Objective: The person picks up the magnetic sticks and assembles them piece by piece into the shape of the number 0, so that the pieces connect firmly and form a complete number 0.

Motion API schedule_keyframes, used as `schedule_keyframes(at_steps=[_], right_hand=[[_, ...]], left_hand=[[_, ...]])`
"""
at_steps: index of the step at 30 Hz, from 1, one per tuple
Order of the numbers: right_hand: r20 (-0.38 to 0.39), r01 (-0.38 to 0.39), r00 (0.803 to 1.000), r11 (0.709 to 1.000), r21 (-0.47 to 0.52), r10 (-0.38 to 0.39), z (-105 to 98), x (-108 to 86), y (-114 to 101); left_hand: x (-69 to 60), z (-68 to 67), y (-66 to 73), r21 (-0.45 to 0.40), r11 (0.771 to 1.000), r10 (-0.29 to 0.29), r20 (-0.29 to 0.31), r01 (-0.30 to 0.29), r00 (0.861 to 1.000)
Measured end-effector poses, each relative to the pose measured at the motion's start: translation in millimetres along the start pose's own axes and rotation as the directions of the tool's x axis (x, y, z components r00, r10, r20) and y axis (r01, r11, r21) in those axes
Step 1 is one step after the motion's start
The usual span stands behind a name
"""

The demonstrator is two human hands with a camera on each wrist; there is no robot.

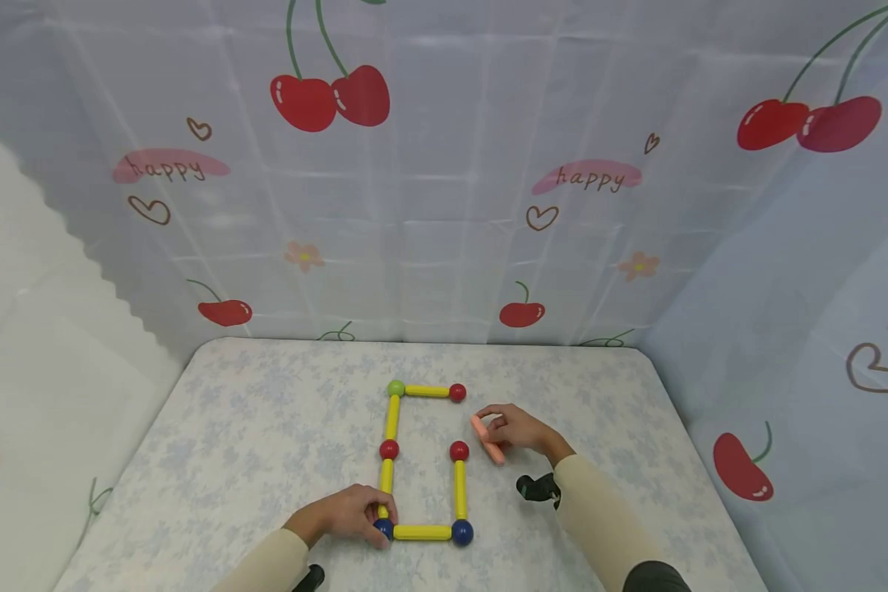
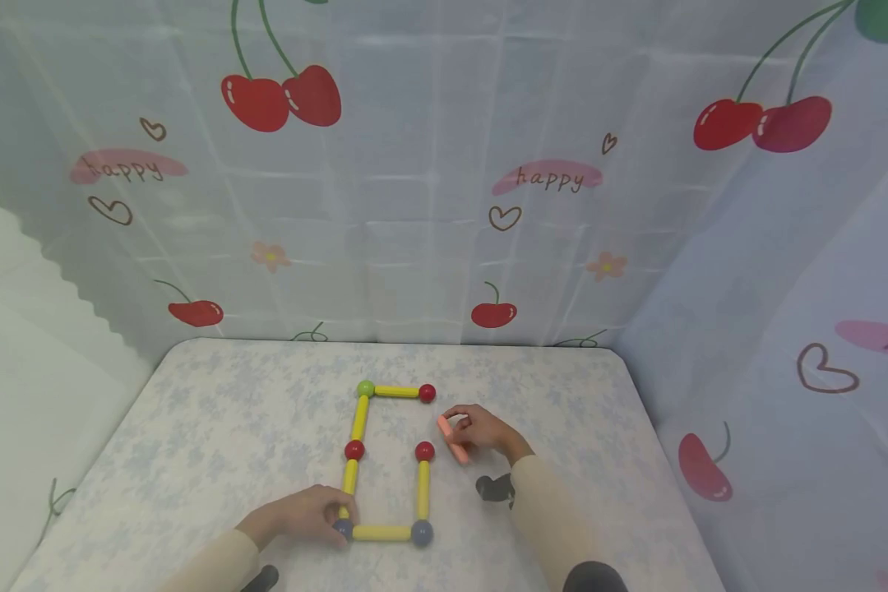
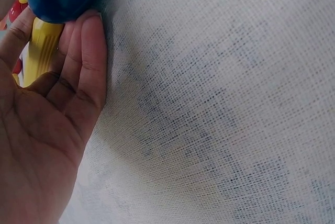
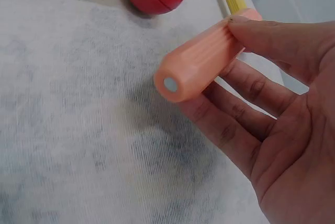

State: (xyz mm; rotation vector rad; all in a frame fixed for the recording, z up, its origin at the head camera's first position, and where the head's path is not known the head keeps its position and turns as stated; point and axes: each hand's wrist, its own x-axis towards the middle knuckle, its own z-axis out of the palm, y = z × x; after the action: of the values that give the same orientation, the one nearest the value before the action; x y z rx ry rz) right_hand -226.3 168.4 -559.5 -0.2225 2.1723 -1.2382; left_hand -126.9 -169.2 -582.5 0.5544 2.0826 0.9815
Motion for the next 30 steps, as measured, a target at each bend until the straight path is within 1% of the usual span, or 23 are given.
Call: schedule_keyframes(at_steps=[2,5,8,13,20,24,30], right_hand=[[-0.017,-0.01,1.0,0.999,0.033,0.011,1.2,4.1,-1.5],[-0.038,-0.027,0.999,0.998,0.058,0.029,3.6,11.3,-4.0],[-0.048,-0.035,0.998,0.997,0.066,0.038,4.1,19.1,-6.8],[-0.083,-0.08,0.993,0.995,0.059,0.085,4.3,29.0,-16.8],[-0.14,-0.142,0.98,0.99,0.018,0.143,8.6,37.9,-33.4],[-0.172,-0.182,0.968,0.983,0.019,0.183,13.1,44.4,-37.4],[-0.233,-0.205,0.95,0.978,0.038,0.209,20.2,48.8,-39.0]], left_hand=[[-0.1,-0.2,0.9,0.0,1.0,0.006,-0.001,-0.006,1.0],[-0.6,-0.2,1.6,-0.002,1.0,0.009,-0.002,-0.009,1.0],[-1.1,-0.3,2.2,-0.007,1.0,0.005,-0.002,-0.005,1.0],[-1.8,-0.3,3.1,-0.015,1.0,0.0,-0.004,0.0,1.0],[-2.3,-0.6,4.2,-0.012,1.0,-0.005,-0.01,0.005,1.0],[-2.7,-0.9,5.0,-0.017,1.0,-0.007,-0.007,0.006,1.0],[-2.6,-0.5,4.9,-0.024,1.0,-0.003,-0.006,0.003,1.0]])
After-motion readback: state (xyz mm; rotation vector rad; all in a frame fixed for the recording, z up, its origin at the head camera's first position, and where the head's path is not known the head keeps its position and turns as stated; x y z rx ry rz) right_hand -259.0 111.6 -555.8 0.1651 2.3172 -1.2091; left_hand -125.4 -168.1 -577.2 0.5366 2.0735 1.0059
